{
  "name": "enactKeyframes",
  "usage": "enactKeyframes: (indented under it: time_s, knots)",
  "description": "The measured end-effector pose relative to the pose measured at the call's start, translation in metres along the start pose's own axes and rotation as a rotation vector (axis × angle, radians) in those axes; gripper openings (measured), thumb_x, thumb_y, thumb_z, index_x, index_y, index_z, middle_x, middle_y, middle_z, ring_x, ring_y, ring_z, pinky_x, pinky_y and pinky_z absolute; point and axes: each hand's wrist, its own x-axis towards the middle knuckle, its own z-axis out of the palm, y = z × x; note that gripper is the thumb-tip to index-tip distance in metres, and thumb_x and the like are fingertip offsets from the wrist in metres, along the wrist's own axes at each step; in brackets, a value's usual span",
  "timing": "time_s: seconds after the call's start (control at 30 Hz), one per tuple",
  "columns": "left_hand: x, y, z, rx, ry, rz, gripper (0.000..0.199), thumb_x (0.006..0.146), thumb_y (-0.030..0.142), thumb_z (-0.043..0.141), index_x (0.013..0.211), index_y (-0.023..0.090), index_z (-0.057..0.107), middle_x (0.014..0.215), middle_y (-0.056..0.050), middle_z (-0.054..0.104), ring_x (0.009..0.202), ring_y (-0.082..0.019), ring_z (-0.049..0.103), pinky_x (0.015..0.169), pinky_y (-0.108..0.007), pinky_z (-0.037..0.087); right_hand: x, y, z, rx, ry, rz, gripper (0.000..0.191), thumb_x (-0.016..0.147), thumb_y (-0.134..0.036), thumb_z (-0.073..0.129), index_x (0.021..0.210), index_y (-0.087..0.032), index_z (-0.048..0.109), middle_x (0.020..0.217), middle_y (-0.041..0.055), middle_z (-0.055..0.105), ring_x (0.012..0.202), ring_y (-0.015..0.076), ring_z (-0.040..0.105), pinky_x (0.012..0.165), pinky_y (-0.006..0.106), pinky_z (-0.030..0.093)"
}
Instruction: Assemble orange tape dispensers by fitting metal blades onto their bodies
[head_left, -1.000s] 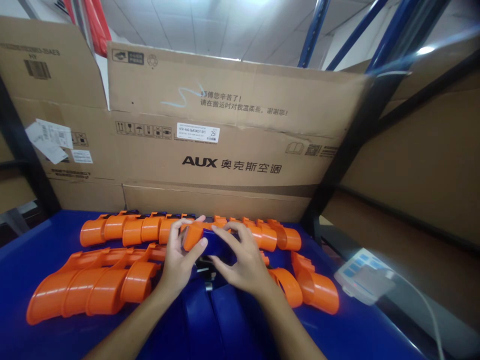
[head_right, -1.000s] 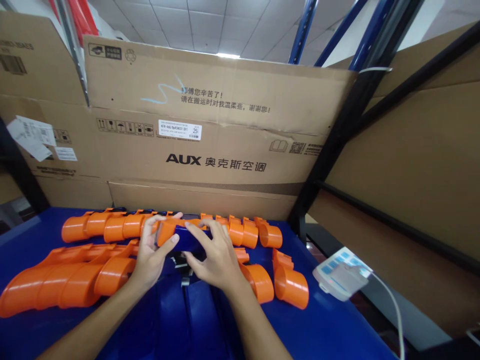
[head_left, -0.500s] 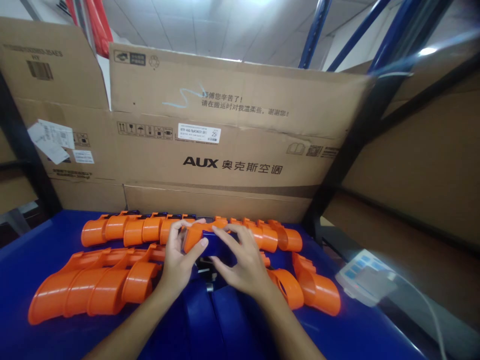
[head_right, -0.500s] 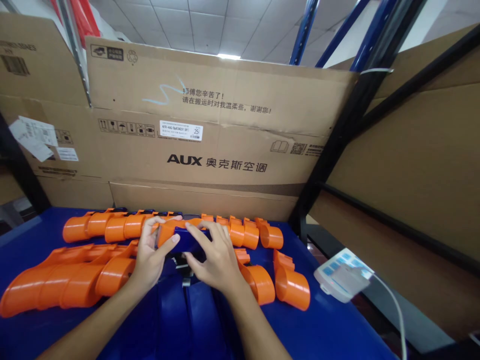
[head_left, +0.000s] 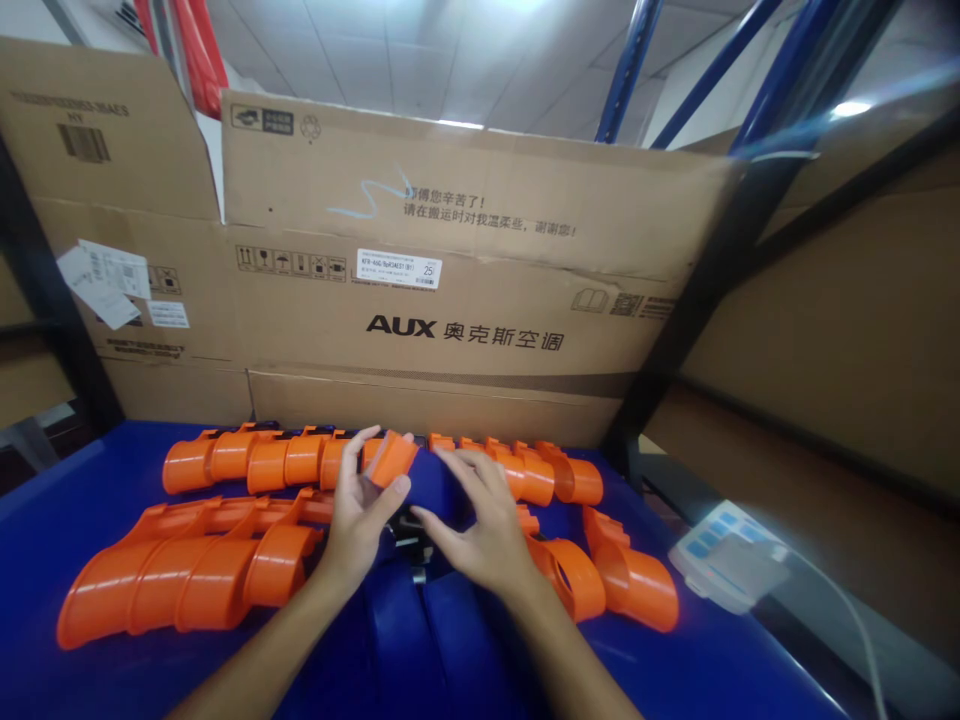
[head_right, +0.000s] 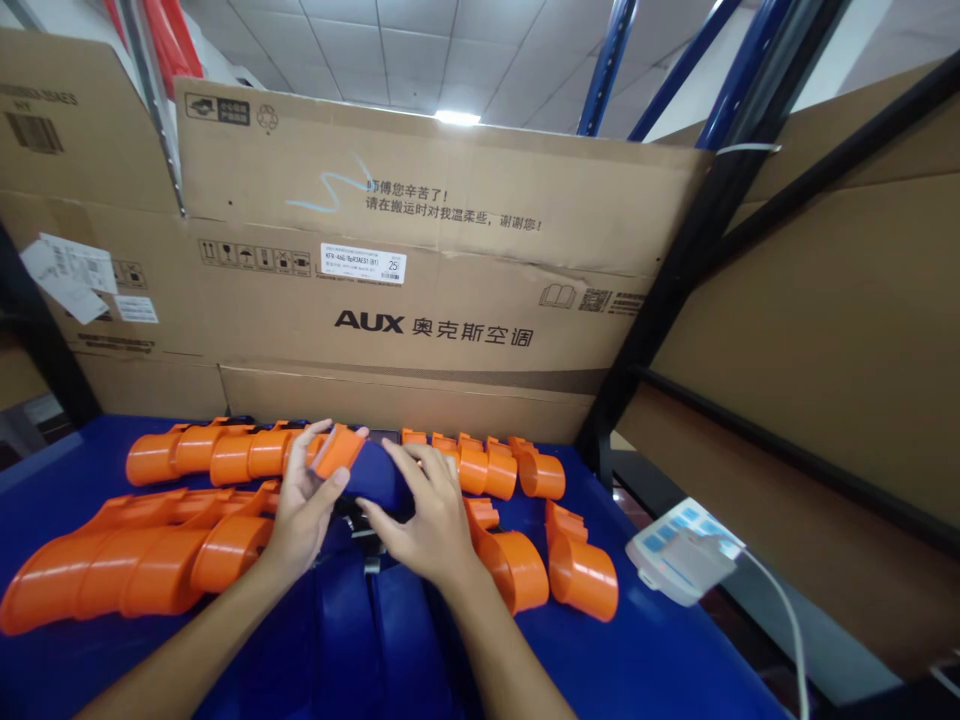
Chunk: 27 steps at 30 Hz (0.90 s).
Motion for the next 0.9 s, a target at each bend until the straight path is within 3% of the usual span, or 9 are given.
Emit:
enactKeyframes:
  time_s: [0.1,0.2,0.27,0.33,0.43,0.6,0.73,0.83,0.9]
  knots:
    - [-0.006,0.005,0.001,0.059,-0.167,0.025,0.072,0.084,0.036,0.079,0.147,0.029,0.045,0.144,-0.015,0.061,0.136,-0.034,0.056,0.117,-0.052,0.039,0.004,0.001,0.001,0.16,0.126,0.214,0.049,0.085,-0.042,0.076,0.13,-0.027,0.065,0.123,0.0109,0.07,0.113,0.033,0.064,0.102,0.051,0.049]
    - [-0.012,0.008,0.0,0.38,-0.343,0.128,0.079,0.076,0.032,0.085,0.147,0.029,0.053,0.155,-0.013,0.052,0.145,-0.038,0.044,0.122,-0.055,0.03,0.007,0.006,0.002,0.374,0.213,0.431,0.035,0.094,-0.051,0.063,0.109,-0.021,0.071,0.106,0.0081,0.075,0.099,0.0286,0.068,0.09,0.042,0.054]
    - [-0.013,0.008,-0.002,0.608,-0.422,0.26,0.092,0.067,0.029,0.091,0.15,0.03,0.051,0.157,-0.012,0.048,0.148,-0.041,0.039,0.123,-0.058,0.026,0.008,0.008,0.004,0.463,0.211,0.509,0.039,0.095,-0.056,0.058,0.089,-0.02,0.07,0.088,0.0042,0.073,0.084,0.0246,0.066,0.077,0.036,0.053]
    - [-0.013,0.006,-0.003,0.74,-0.441,0.399,0.102,0.065,0.028,0.092,0.155,0.031,0.044,0.158,-0.012,0.047,0.148,-0.042,0.038,0.123,-0.06,0.026,0.007,0.01,0.007,0.497,0.197,0.544,0.043,0.094,-0.059,0.058,0.076,-0.02,0.064,0.074,0.0009,0.067,0.073,0.021,0.06,0.068,0.032,0.05]
    - [-0.012,0.004,-0.004,0.904,-0.388,0.55,0.097,0.071,0.024,0.086,0.157,0.031,0.04,0.155,-0.014,0.049,0.143,-0.04,0.044,0.119,-0.059,0.032,0.003,0.008,0.012,0.504,0.177,0.562,0.047,0.096,-0.061,0.054,0.072,-0.021,0.059,0.068,-0.0008,0.062,0.066,0.0186,0.055,0.063,0.03,0.046]
    - [-0.015,0.018,-0.009,1.238,-0.387,0.654,0.091,0.073,0.018,0.077,0.155,0.023,0.04,0.14,-0.017,0.056,0.13,-0.037,0.054,0.111,-0.054,0.044,-0.001,0.007,0.016,0.468,0.06,0.612,0.055,0.099,-0.066,0.042,0.074,-0.021,0.062,0.072,0.0028,0.069,0.071,0.0226,0.061,0.067,0.033,0.047]
    - [-0.002,0.057,-0.032,1.407,-0.469,0.732,0.093,0.076,0.019,0.073,0.159,0.02,0.03,0.145,-0.016,0.055,0.134,-0.035,0.052,0.114,-0.05,0.042,0.002,0.009,0.012,0.495,-0.012,0.576,0.062,0.101,-0.069,0.033,0.095,-0.021,0.072,0.086,0.0067,0.077,0.087,0.0269,0.068,0.078,0.036,0.049]
    - [0.02,0.107,-0.067,1.591,-0.386,0.752,0.084,0.079,0.018,0.07,0.155,0.021,0.034,0.149,-0.015,0.053,0.14,-0.035,0.046,0.118,-0.051,0.037,0.005,0.01,0.008,0.463,0.002,0.572,0.068,0.101,-0.07,0.027,0.101,-0.02,0.073,0.084,0.0076,0.078,0.085,0.0265,0.07,0.079,0.037,0.047]
    - [0.034,0.145,-0.099,1.725,-0.26,0.712,0.074,0.083,0.026,0.07,0.15,0.02,0.04,0.148,-0.013,0.053,0.14,-0.037,0.044,0.118,-0.054,0.034,0.006,0.01,0.006,0.44,0.012,0.565,0.069,0.101,-0.07,0.026,0.101,-0.02,0.074,0.083,0.008,0.078,0.084,0.0261,0.07,0.079,0.037,0.046]
